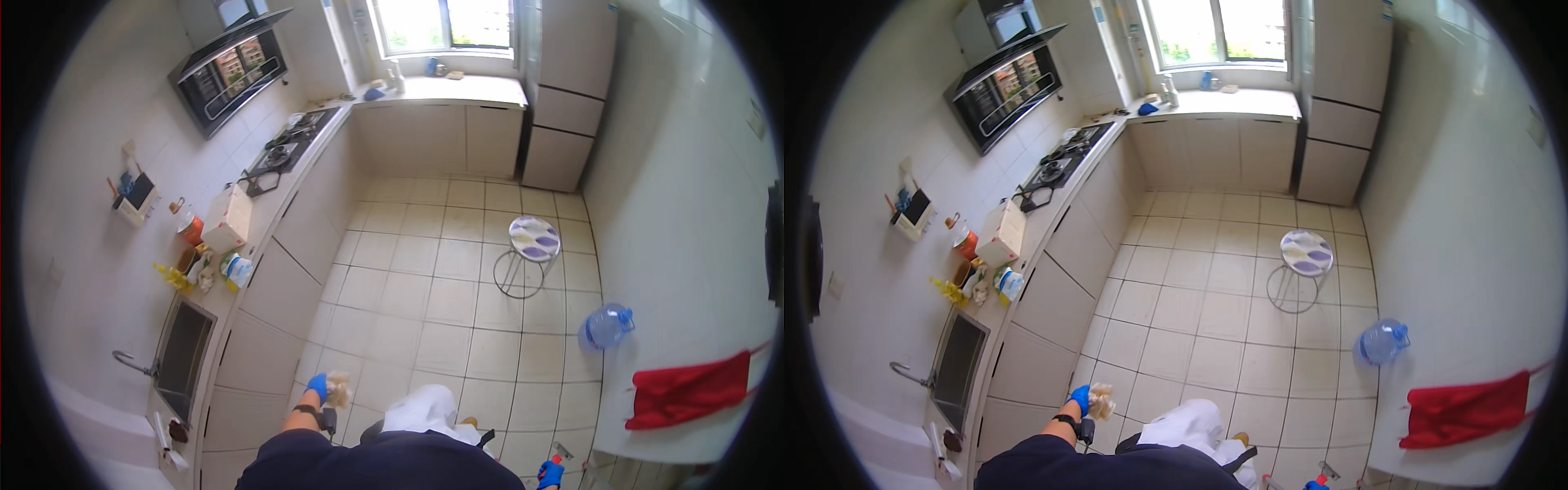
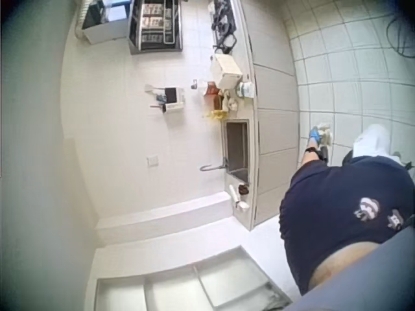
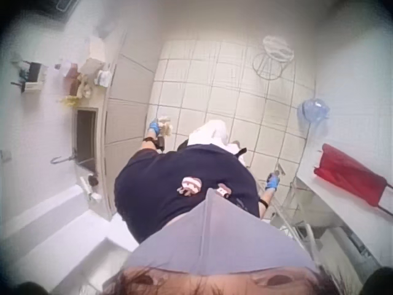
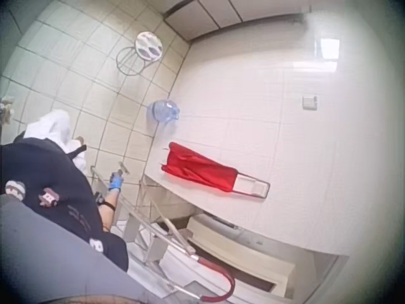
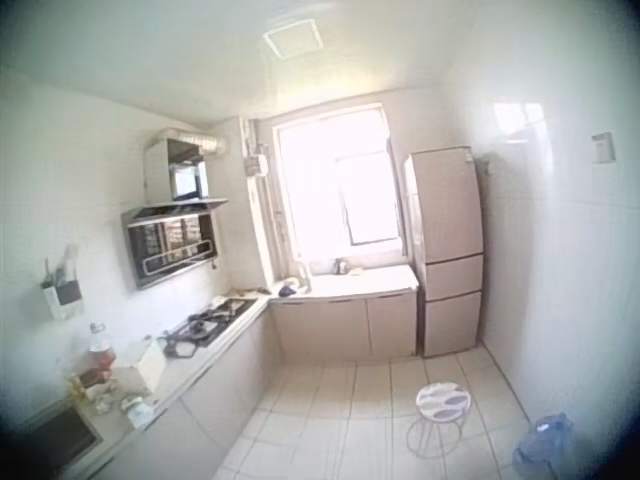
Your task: The person wipes tiled walls with a cloth, rinses the cloth and a dark object in a sink, and uses a scraper and a spray bottle to clean the tiles and door frame.
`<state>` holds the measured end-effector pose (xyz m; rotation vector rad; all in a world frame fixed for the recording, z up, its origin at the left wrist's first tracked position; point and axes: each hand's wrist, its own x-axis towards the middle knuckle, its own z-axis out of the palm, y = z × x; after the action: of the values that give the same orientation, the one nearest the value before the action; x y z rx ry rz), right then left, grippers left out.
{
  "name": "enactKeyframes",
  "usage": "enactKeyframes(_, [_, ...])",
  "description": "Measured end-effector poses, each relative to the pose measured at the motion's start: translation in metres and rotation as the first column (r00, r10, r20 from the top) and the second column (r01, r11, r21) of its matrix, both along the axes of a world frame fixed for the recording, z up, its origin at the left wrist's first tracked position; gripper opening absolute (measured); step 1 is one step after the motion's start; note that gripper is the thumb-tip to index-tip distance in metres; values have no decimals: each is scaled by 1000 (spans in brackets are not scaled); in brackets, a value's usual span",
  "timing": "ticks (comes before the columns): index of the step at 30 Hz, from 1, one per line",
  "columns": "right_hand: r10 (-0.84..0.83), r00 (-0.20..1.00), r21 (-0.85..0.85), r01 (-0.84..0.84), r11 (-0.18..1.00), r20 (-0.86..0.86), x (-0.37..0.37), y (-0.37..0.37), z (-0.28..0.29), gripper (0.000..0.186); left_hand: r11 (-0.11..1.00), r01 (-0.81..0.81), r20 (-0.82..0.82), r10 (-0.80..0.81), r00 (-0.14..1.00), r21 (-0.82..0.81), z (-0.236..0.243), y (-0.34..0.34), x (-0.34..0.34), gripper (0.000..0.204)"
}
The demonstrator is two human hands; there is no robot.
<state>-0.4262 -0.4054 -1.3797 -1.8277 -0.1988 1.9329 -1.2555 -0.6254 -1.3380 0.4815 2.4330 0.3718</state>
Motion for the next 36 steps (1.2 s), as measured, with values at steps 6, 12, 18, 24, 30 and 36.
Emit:
enactKeyframes(6, [37, 827, 481, -362, 799, 561, -71, 312, 65, 24, 538, -841, 856, 404, 322, 62, 32, -74, 123, 32])
enactKeyframes(12, [356, 465, 41, -651, 758, 811, -226, 502, 66, 35, 476, -853, 628, 736, 253, -214, 32, 26, 163, 34])
enactKeyframes(18, [380, 577, 95, -629, 772, 723, -369, 638, -14, 38, 466, -869, 758, 505, 414, 164, 77, 274, 11, 31])
enactKeyframes(24, [292, 515, 120, -626, 771, 806, -495, 759, -68, 43, 865, -274, 100, 256, 961, 421, 173, 502, -154, 21])
enactKeyframes(30, [284, -29, -223, -701, 678, 958, -553, 820, -126, 38, 947, -77, 58, 99, 993, -310, 180, 563, -233, 32])
enactKeyframes(36, [665, 5, -611, -391, 688, 747, -645, 884, -97, 70, 866, -259, 192, 367, 910, -428, 166, 603, -275, 33])
